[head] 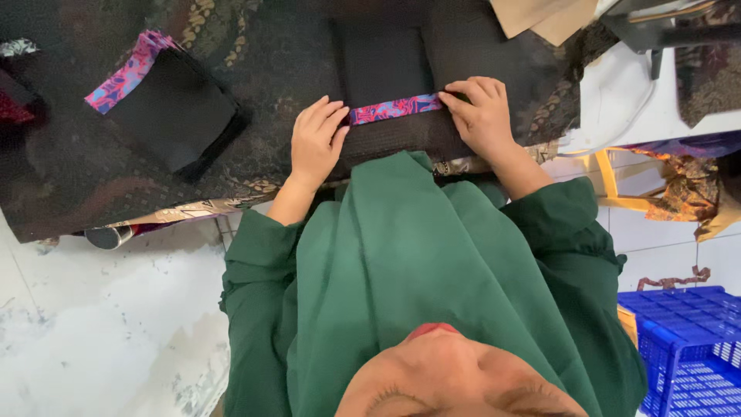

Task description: The person irons small rectangular pieces of black fabric with a colorful patterned edge. They place a brown paper sheet over each piece, press it with an iron, then remove the paper and set the piece aside. The process is repeated for several pieces on a patterned table.

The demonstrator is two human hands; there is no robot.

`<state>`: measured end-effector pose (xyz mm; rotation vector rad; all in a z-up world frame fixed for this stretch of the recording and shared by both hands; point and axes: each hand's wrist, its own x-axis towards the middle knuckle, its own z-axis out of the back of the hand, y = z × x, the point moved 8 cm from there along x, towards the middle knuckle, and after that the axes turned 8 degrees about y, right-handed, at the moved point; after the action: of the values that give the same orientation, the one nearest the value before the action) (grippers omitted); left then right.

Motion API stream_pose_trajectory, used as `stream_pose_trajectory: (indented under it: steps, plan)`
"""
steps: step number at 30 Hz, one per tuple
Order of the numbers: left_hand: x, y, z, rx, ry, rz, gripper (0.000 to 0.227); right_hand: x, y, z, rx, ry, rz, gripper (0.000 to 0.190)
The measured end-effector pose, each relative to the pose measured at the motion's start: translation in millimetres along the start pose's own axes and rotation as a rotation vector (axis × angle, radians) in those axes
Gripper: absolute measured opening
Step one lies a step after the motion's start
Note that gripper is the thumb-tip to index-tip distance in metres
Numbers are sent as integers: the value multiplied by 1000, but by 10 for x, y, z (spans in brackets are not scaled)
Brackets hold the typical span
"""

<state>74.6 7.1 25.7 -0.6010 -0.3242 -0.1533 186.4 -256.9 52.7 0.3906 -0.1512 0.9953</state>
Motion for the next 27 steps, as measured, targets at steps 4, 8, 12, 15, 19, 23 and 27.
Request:
stream_pose_trajectory:
  steps: [4, 8, 12, 15, 19, 23, 27]
  plan:
    - [103, -157, 29, 120, 67, -136, 33, 77, 167, 87, -132, 22, 122, 30]
    - [188, -227, 11, 248, 175, -269, 36, 214, 345, 209, -310, 113, 335, 30]
    - [172, -300, -44, 452, 190, -427, 35, 318, 368, 196, -292, 188, 417, 28]
    - [198, -328, -113, 535, 199, -456, 35, 355, 336, 124, -247, 232, 415, 22]
    - [278, -367, -93, 486, 176, -389, 27, 339, 313, 47, -268, 175, 377, 22]
    - [389, -474, 57, 469, 108, -377, 23, 299, 298, 31, -201, 60, 304, 22]
    - [456, -554, 302, 432, 37, -407, 22, 293, 279, 92, -129, -175, 188, 25]
